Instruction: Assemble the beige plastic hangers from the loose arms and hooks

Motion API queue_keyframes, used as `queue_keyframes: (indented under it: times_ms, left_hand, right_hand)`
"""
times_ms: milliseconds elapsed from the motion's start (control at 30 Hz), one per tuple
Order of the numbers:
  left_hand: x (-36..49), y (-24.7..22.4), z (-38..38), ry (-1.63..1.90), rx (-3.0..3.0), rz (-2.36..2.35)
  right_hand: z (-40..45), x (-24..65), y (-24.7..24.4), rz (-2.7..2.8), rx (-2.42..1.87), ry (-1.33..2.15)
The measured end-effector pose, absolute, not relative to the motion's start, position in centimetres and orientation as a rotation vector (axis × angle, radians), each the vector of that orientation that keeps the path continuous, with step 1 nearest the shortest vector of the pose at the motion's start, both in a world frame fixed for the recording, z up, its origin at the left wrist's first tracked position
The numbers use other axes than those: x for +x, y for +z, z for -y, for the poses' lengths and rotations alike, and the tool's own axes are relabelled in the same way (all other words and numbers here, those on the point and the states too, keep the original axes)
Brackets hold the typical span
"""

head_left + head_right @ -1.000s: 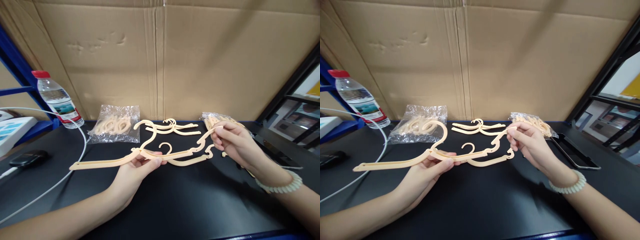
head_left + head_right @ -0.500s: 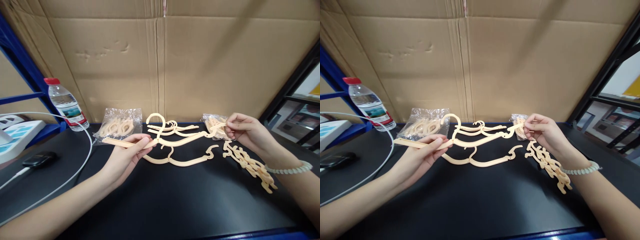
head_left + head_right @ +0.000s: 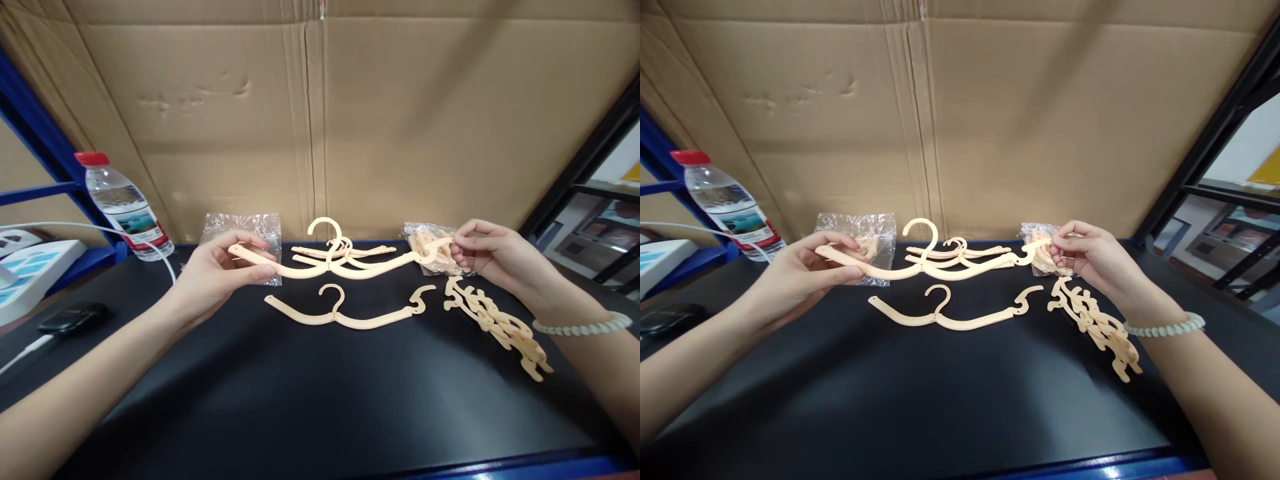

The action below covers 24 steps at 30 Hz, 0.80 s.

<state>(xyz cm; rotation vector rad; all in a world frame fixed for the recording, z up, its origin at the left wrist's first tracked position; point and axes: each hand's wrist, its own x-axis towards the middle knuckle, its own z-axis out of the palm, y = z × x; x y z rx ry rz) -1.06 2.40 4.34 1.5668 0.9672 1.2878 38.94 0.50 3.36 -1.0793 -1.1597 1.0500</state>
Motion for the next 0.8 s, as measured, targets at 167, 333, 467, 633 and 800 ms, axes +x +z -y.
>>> queue_keyframes:
  times_ms: [167, 333, 467, 633, 800]
  left_hand:
    - [-2.0, 4.9, -2.6, 1.117, 2.050, -1.046]
    - [-2.7, 4.7, -3.3, 1.076, 2.108, -1.030]
    - [-3.0, 4.1, -3.8, 1.001, 2.238, -1.000]
    - [-3.1, 3.1, -4.2, 0.707, 2.427, -0.986]
    - [-3.1, 2.1, -4.8, 0.628, 2.536, -0.956]
  right_hand:
    - [-0.7, 39.5, 3.1, 1.334, -1.316, 0.987]
    - [-0.9, 40.3, 2.9, 1.803, -1.408, 0.781]
    - [-1.4, 41.3, 2.5, 2.123, -1.392, 0.566]
    - [-2.2, 41.8, 1.7, 2.355, -1.322, 0.419]
    - [-2.3, 41.4, 1.6, 2.454, -1.335, 0.324]
